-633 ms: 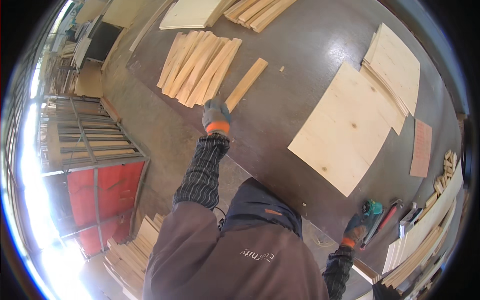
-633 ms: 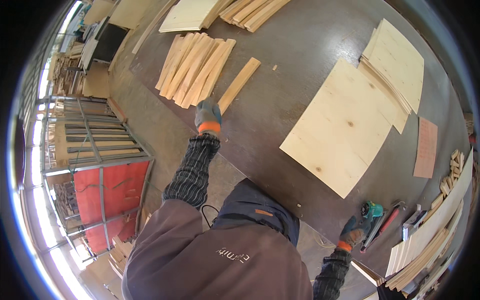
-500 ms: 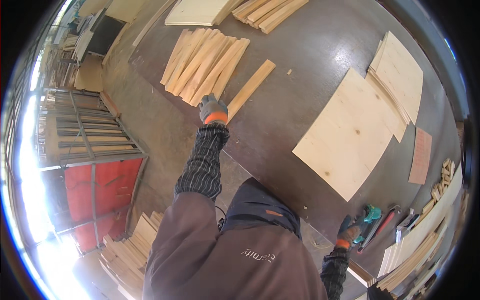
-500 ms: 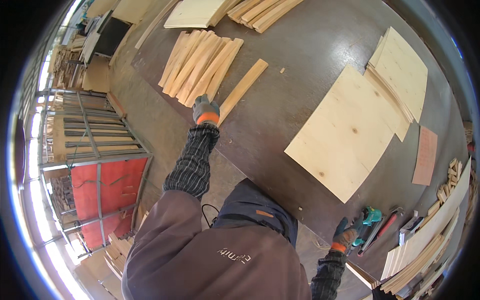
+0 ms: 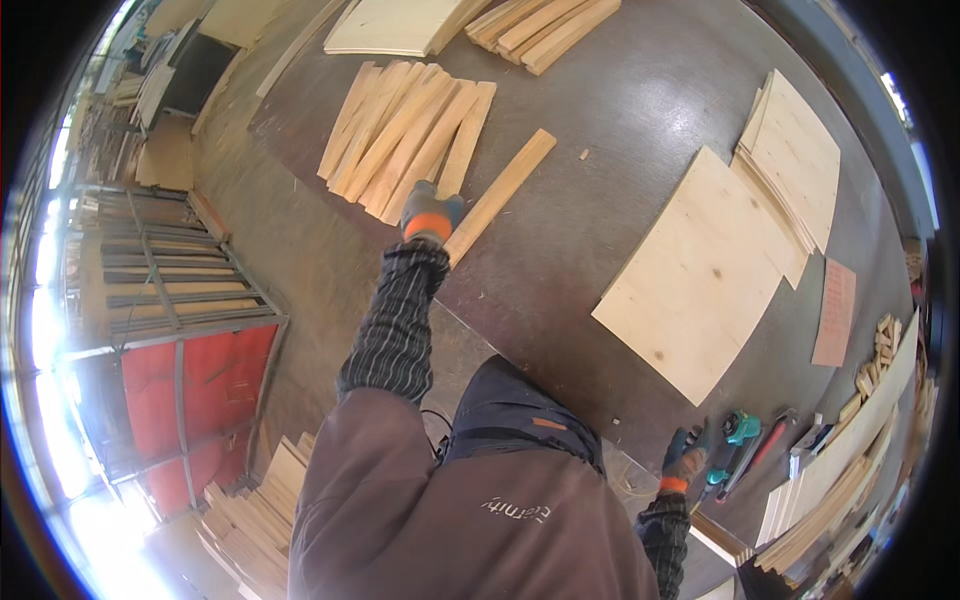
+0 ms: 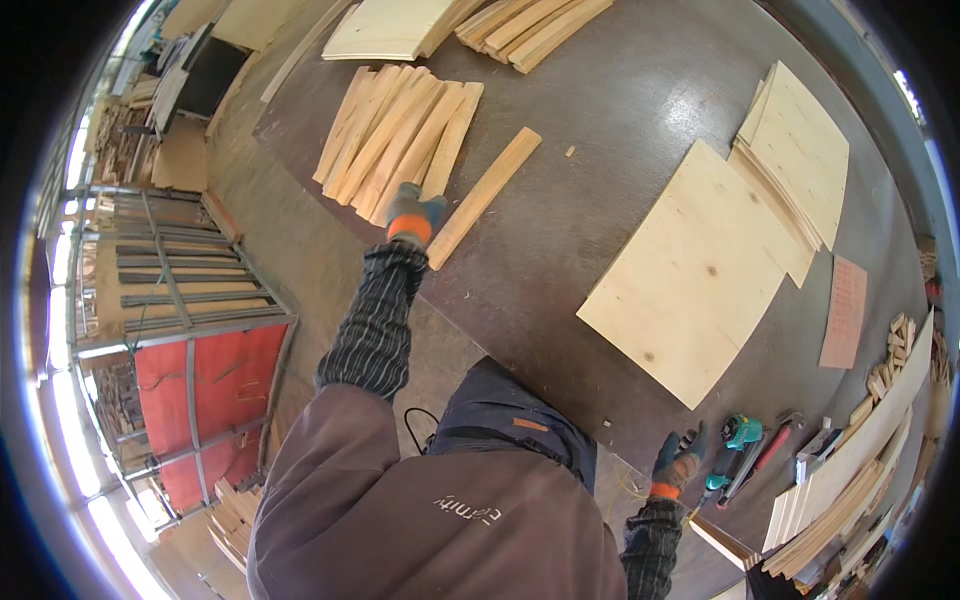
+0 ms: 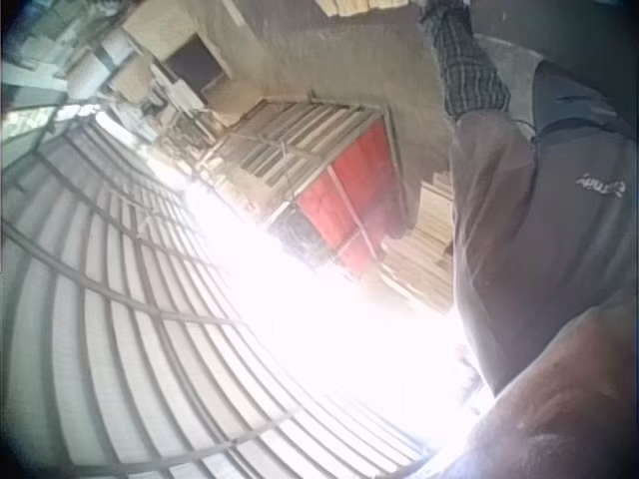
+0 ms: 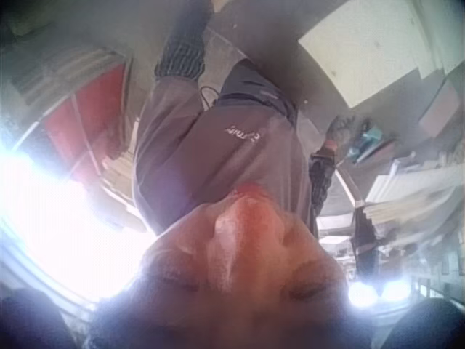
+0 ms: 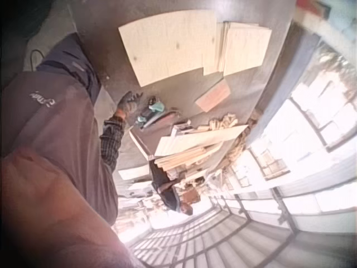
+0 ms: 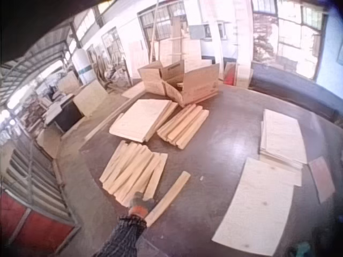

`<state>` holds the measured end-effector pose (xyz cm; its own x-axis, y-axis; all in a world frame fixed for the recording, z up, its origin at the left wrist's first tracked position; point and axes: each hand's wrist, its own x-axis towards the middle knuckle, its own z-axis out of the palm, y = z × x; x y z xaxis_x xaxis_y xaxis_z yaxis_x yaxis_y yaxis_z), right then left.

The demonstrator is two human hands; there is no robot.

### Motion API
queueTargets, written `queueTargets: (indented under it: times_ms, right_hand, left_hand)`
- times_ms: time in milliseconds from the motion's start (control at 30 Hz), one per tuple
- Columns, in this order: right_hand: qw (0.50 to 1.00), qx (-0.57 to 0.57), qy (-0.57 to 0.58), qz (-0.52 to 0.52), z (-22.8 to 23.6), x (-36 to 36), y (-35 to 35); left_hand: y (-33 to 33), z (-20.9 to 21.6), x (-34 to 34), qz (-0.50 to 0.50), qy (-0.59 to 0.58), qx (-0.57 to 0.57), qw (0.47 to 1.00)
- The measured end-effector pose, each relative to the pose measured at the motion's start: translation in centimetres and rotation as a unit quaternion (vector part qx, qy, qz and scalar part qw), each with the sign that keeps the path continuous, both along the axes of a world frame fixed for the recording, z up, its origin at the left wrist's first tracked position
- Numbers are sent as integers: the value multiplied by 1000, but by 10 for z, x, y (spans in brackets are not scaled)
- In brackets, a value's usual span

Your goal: Assembling wooden frames using a pneumatic nail gun and a hammer.

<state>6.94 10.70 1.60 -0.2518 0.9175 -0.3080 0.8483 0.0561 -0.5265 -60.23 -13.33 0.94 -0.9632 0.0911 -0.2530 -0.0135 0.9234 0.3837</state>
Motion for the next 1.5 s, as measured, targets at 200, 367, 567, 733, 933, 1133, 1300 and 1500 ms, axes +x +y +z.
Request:
queueTargets:
  times_ms: [200, 367, 567, 733, 933, 1133, 1300, 1500]
  right_hand:
    - [992, -33, 35, -116, 15, -21, -15]
    - [995, -1, 80, -54, 36, -38, -25]
    - [991, -46, 126, 13, 24, -24, -33]
    - [990, 68, 69, 107, -7, -13, -25]
    - [994, 41, 73, 71, -23, -23, 2]
    - [995, 48, 40, 80, -31, -27, 43]
    - [986, 90, 30, 140, -37, -26, 54]
    - [985, 62, -61, 147, -44, -24, 57]
  left_hand:
    - [-7, 35, 86, -6, -76, 288, 955]
    - [11, 21, 199, -277, -38, 307, 909]
    - [26, 2, 267, -515, -90, 250, 815]
    - [52, -15, 290, -536, 51, 172, 825]
    - [70, -31, 307, -333, 64, 167, 926]
    - [93, -47, 287, -252, -47, 218, 942]
    - [90, -49, 281, -329, 96, 241, 908]
    - [91, -45, 280, -337, 117, 247, 901]
